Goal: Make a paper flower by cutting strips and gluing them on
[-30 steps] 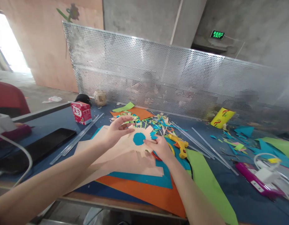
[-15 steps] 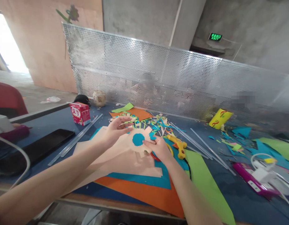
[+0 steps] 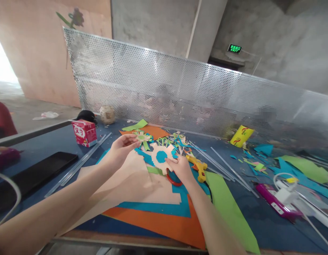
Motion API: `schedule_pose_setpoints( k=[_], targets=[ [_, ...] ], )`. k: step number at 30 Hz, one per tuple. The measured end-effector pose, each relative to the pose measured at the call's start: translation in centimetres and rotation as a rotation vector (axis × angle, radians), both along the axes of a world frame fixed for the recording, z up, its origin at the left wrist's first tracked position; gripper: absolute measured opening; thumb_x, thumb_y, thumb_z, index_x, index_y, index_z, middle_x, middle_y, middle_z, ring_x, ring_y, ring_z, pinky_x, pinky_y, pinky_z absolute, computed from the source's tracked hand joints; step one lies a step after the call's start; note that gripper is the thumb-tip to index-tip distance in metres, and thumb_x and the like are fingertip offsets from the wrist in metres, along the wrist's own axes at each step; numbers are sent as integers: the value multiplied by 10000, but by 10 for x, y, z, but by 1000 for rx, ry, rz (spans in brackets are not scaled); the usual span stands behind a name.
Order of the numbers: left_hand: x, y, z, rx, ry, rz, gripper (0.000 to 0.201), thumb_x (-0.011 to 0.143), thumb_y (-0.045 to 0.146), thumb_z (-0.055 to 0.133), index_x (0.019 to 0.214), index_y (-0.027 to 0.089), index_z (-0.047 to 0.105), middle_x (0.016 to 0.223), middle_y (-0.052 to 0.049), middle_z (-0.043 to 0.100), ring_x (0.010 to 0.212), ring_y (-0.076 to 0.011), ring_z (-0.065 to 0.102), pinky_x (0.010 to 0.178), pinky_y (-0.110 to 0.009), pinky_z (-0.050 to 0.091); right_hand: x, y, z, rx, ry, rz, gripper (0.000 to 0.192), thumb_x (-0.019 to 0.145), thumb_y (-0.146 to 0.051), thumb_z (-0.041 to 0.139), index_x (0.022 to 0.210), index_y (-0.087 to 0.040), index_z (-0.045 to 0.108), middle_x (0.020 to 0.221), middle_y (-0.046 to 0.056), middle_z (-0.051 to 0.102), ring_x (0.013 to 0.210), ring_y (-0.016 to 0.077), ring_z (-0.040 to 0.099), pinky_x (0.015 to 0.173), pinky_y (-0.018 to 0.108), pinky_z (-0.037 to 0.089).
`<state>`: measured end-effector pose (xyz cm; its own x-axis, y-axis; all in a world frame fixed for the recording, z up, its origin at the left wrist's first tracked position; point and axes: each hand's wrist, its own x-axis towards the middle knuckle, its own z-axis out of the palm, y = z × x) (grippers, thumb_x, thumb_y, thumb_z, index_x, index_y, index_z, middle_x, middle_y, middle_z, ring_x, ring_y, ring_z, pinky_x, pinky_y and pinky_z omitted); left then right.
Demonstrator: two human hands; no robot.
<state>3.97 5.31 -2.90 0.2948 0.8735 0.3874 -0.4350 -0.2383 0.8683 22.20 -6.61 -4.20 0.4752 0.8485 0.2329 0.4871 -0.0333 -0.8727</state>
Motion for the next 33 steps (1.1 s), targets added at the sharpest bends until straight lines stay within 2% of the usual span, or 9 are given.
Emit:
schedule_pose_setpoints(
  k=[7, 10, 13, 20, 23, 26, 28, 30, 33],
  targets=[
    [1, -9, 3, -36, 66, -76, 250, 554, 210, 713, 775, 145, 614, 632, 5, 621, 596, -105, 577, 624, -252, 474, 9, 0, 3, -30, -44, -47, 294, 594, -444, 613, 519, -207, 457, 487, -19, 511, 531, 166, 498, 522, 270, 363],
    [1, -11, 4, -56, 89, -66, 255, 545, 207, 715, 775, 143, 627, 621, 6, 620, 594, -107, 576, 606, -246, 476, 10, -1, 3, -59, -44, 2, 343, 621, -473, 584, 476, -210, 419, 429, -38, 446, 449, 128, 427, 475, 256, 321],
    [-1, -9, 2, -58, 94, -46, 244, 550, 214, 714, 771, 144, 639, 595, 8, 613, 571, -110, 567, 585, -254, 481, 13, 0, 2, -70, -44, 78, 336, 635, -492, 564, 500, -201, 465, 429, -38, 463, 437, 125, 430, 473, 256, 329],
    [-1, -5, -1, -154, 57, -68, 260, 540, 205, 719, 780, 137, 647, 632, -9, 635, 629, -139, 594, 605, -277, 492, 22, 0, -4, -40, -74, 113, 294, 668, -463, 568, 597, -179, 545, 489, -32, 528, 471, 129, 492, 504, 257, 384],
    [0, -5, -2, -166, 47, -103, 278, 542, 216, 721, 797, 130, 650, 710, -36, 655, 677, -151, 602, 637, -290, 493, 26, 2, -5, -35, -120, 120, 278, 635, -429, 612, 731, -168, 619, 619, 7, 618, 560, 158, 559, 548, 278, 435],
    [0, -5, -3, -151, 35, -145, 360, 496, 172, 742, 841, 126, 649, 756, -34, 646, 712, -142, 594, 686, -292, 489, 29, 4, -1, 72, -217, 10, 362, 637, -399, 608, 920, -173, 607, 892, 69, 629, 779, 201, 576, 678, 328, 456],
    [-1, -5, -3, -112, 38, -164, 419, 464, 130, 749, 871, 129, 649, 746, -19, 632, 699, -123, 581, 704, -282, 482, 30, 4, 4, 170, -288, -85, 359, 677, -399, 563, 951, -168, 586, 1000, 105, 577, 871, 224, 541, 727, 355, 443],
    [-1, -5, -4, -86, 33, -198, 434, 470, 125, 745, 893, 133, 646, 730, -12, 629, 684, -115, 580, 705, -278, 482, 29, 2, 9, 246, -343, -130, 325, 708, -391, 525, 939, -171, 581, 1019, 117, 551, 893, 235, 519, 742, 365, 434],
    [-1, -6, -3, -89, 35, -232, 420, 505, 163, 738, 912, 134, 638, 727, -22, 648, 667, -124, 594, 634, -265, 489, 21, -3, 13, 292, -387, -100, 257, 723, -364, 517, 900, -192, 591, 987, 97, 562, 880, 227, 518, 767, 360, 422]
  ],
)
